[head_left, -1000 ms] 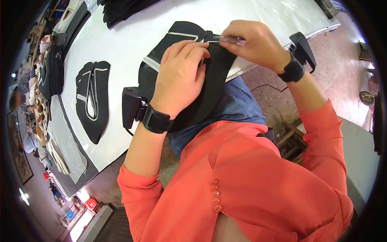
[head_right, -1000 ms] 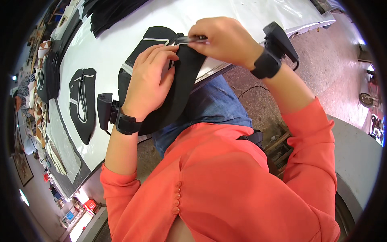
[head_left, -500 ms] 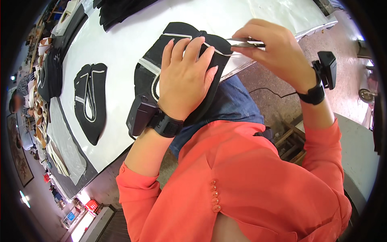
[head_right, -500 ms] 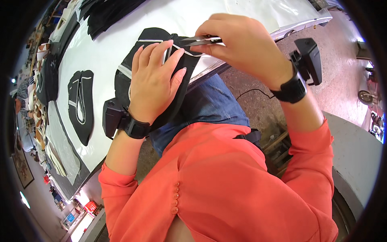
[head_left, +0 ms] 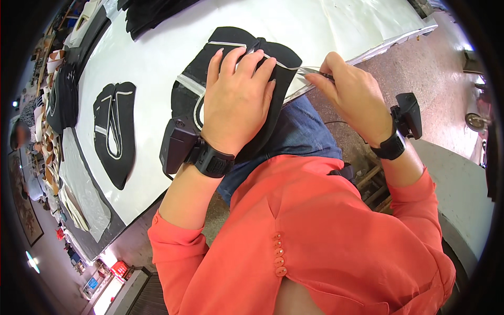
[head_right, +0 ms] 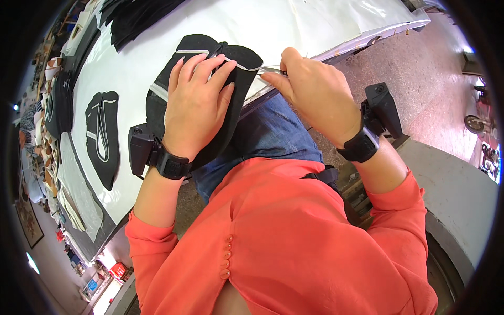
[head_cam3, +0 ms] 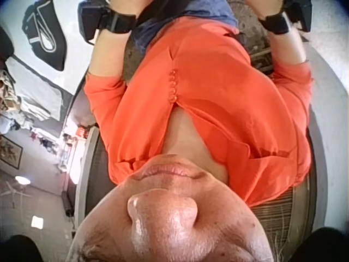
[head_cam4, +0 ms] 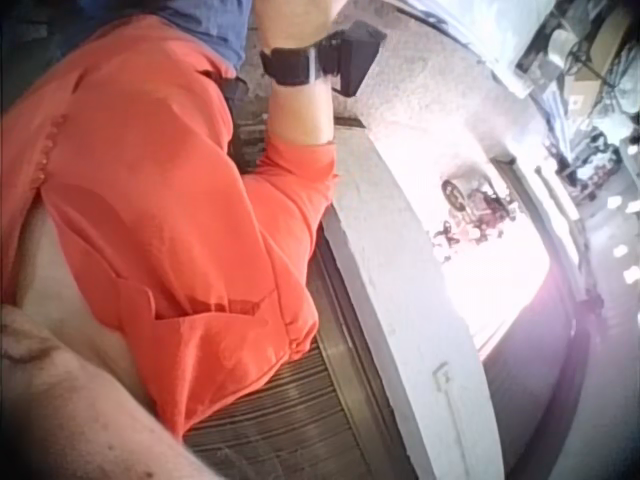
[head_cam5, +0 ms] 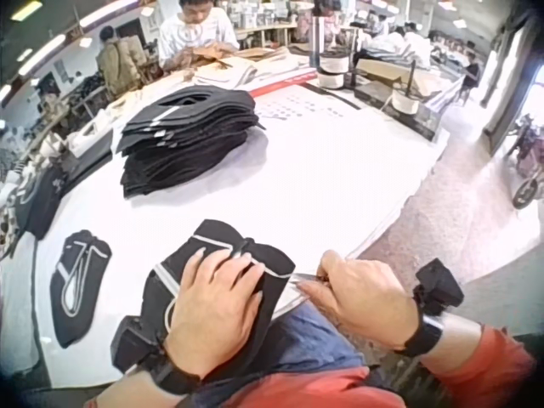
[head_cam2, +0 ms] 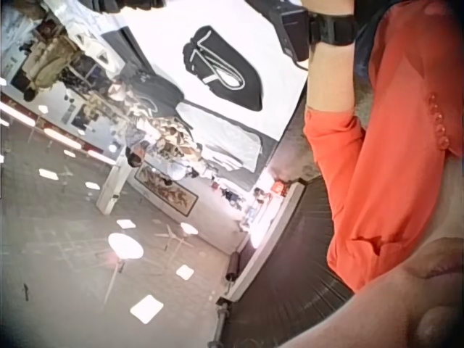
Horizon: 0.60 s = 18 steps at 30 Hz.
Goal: Trimming excess material from black shoe upper components using small snips.
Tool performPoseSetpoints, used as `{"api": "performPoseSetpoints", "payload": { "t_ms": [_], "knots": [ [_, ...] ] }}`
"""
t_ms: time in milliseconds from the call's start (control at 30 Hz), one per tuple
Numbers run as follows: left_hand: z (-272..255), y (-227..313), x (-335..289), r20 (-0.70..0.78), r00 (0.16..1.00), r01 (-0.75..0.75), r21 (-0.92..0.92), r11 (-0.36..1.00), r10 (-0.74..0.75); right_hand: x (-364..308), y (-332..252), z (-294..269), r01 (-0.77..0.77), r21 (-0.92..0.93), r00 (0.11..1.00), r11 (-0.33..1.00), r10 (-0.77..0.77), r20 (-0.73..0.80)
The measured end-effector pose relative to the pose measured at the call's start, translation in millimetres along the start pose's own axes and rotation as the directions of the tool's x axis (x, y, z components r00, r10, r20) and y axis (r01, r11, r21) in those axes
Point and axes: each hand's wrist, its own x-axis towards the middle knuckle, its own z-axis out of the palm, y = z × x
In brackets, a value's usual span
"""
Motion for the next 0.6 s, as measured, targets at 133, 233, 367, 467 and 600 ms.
{"api": "performPoseSetpoints", "payload": {
  "t_ms": [133, 233, 367, 467, 600],
  "knots": [
    [1, 0, 0, -0.006, 1.000, 0.000, -0.015, 1.000, 0.000, 2, -5, 8, 0.006, 0.021, 0.999, 1.000, -0.005, -0.033],
    [2, 0, 0, -0.011, 1.000, 0.001, -0.025, 1.000, -0.002, 5, -8, 12, 0.026, 0.026, 0.998, 0.999, -0.025, -0.052],
    [1, 0, 0, -0.010, 1.000, 0.007, -0.029, 1.000, -0.007, 9, -8, 21, 0.030, 0.005, 0.989, 1.000, -0.029, -0.146],
    [1, 0, -1, -0.007, 1.000, 0.012, -0.021, 1.000, -0.012, 10, -7, 24, 0.020, 0.002, 0.986, 1.000, -0.020, -0.165],
    [-4, 3, 1, 0.005, 1.000, 0.013, 0.002, 1.000, -0.013, 12, -3, 25, 0.016, 0.053, 0.981, 0.998, -0.006, -0.193]
  ]
}}
